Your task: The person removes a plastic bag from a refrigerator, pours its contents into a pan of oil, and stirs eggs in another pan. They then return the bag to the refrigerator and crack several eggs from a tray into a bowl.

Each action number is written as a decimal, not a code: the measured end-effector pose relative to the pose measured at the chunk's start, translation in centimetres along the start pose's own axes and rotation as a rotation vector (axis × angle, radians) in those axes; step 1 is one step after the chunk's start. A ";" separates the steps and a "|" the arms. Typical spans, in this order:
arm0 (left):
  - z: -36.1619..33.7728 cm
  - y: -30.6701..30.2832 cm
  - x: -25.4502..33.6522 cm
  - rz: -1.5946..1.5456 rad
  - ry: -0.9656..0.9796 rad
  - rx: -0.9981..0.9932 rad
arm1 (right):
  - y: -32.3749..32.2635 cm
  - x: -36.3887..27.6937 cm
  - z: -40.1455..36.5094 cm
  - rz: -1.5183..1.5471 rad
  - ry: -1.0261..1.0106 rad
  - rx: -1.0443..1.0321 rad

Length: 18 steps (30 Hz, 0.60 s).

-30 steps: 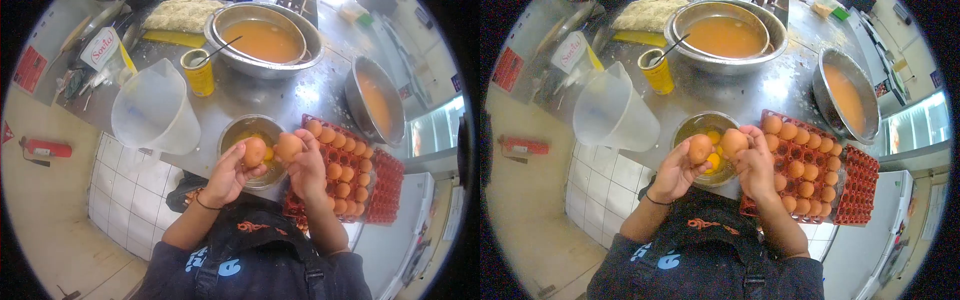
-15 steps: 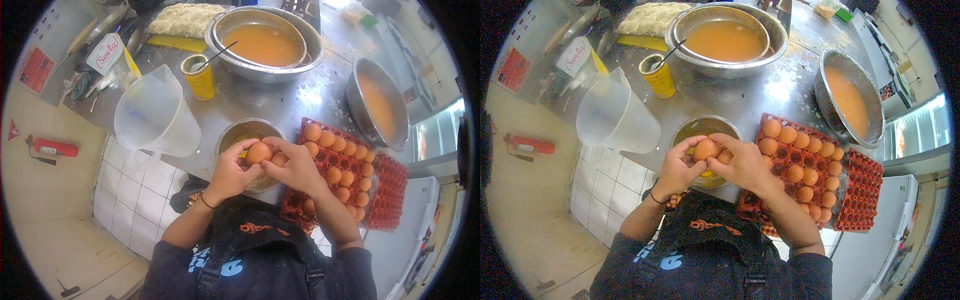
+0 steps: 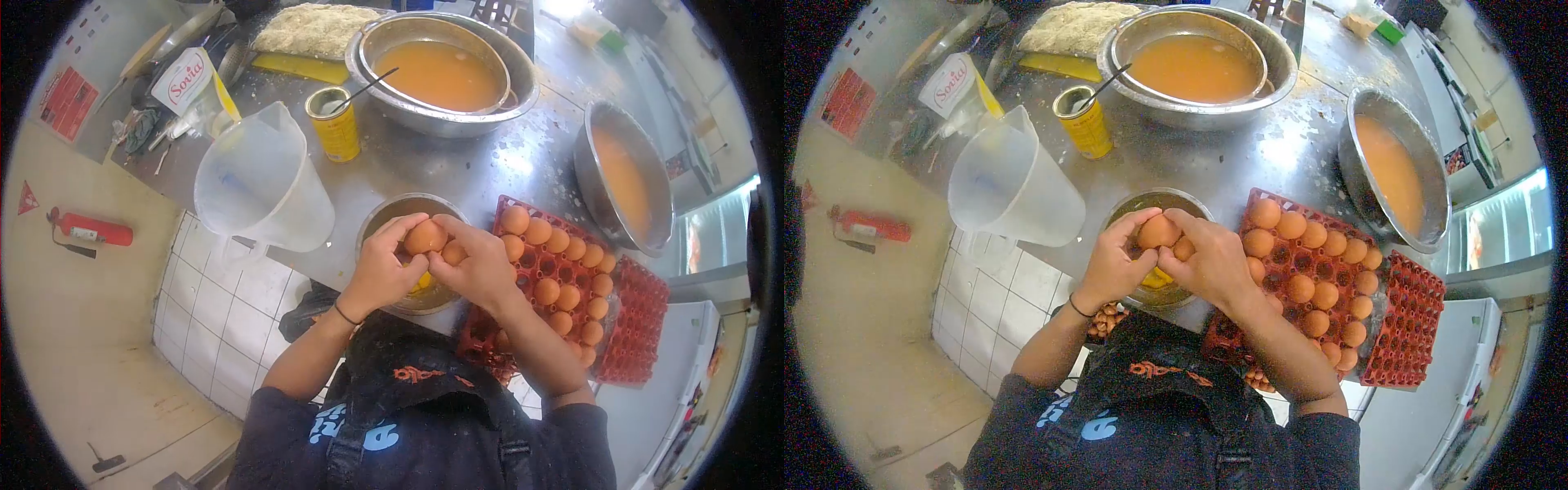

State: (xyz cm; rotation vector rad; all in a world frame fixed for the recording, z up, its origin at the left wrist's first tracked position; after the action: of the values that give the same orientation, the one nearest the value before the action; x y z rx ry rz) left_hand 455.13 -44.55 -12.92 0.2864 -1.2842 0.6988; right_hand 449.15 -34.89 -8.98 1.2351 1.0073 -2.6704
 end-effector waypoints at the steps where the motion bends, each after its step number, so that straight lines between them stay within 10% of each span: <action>1: 0.1 -0.2 0.2 0.023 0.041 0.020 | 0.0 0.0 0.1 0.001 -0.007 0.007; 18: -0.1 0.6 -2.0 -0.104 -0.071 0.003 | 0.1 0.1 0.3 -0.062 -0.009 0.008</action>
State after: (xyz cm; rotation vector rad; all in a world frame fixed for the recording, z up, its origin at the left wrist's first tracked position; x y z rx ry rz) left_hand 454.64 -44.62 -14.91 0.3810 -1.3259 0.6062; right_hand 448.92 -35.08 -8.93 1.2116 1.0525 -2.7263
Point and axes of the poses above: each hand's wrist, its own z-axis towards the middle knuckle, its own y-axis out of the palm, x = y × z, the point moved 10 cm from there along z, towards the middle knuckle, and after that the axes turned 12 degrees about x, right-handed, at the moved point
